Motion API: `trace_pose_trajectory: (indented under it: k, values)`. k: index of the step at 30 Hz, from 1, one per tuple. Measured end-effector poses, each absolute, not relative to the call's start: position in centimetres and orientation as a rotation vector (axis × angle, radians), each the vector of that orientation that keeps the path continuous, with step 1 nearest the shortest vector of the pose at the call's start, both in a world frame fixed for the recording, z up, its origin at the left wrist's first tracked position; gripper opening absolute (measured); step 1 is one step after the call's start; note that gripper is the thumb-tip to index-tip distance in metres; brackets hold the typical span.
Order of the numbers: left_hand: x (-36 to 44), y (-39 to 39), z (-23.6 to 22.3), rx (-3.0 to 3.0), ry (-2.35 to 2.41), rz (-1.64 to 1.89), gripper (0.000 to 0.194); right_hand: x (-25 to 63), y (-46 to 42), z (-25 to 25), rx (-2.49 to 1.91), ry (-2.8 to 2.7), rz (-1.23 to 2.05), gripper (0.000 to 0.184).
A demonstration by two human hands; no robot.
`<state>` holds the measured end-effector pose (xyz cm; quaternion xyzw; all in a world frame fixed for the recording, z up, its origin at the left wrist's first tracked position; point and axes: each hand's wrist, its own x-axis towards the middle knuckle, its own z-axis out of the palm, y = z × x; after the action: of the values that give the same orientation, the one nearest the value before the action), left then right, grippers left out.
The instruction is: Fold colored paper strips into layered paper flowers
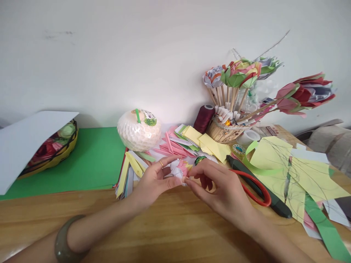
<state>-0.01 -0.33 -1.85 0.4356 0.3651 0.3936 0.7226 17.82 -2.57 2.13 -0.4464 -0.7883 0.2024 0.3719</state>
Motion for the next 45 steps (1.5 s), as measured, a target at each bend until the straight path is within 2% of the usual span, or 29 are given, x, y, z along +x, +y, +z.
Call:
trace_pose_trajectory:
  k: [4, 7, 13, 18, 22, 26, 32, 36, 45]
  values:
    - [0.2, -0.5, -1.3, 1.036, 0.768, 0.826, 0.066, 17.8, -2.4, 1.8, -1.121, -2.065, 0.496, 0.008]
    - [0.3, -0.6, -1.2, 1.048, 0.811, 0.849, 0.061, 17.9, -2.5, 1.3, -1.106, -2.105, 0.412, 0.011]
    - [0.4, -0.9, -1.4, 0.994, 0.802, 0.890, 0.056, 18.0, -3.0, 0.7, -0.981, -2.161, -0.200, 0.008]
    - [0.3, -0.9, -1.4, 0.942, 0.853, 0.917, 0.061, 18.2, -3.1, 0.9, -0.921, -2.148, -0.360, 0.024]
    - [0.3, -0.8, -1.4, 0.923, 0.841, 0.956, 0.061, 18.0, -3.2, 0.9, -0.927, -2.205, -0.349, 0.033]
    - [0.3, -0.8, -1.5, 0.924, 0.844, 0.991, 0.061, 17.9, -3.5, 1.0, -0.790, -2.267, -0.361, 0.030]
    - [0.1, -0.8, -1.7, 0.949, 0.815, 0.981, 0.060, 18.0, -3.4, 1.1, -0.855, -2.242, -0.272, 0.034]
    - [0.2, -0.7, -1.7, 0.972, 0.800, 1.006, 0.066, 18.1, -3.6, 1.6, -0.730, -2.244, -0.267, 0.032]
    - [0.2, -1.0, -1.6, 0.993, 0.628, 0.959, 0.069, 17.5, -3.6, 1.5, -0.987, -1.986, 0.179, 0.018]
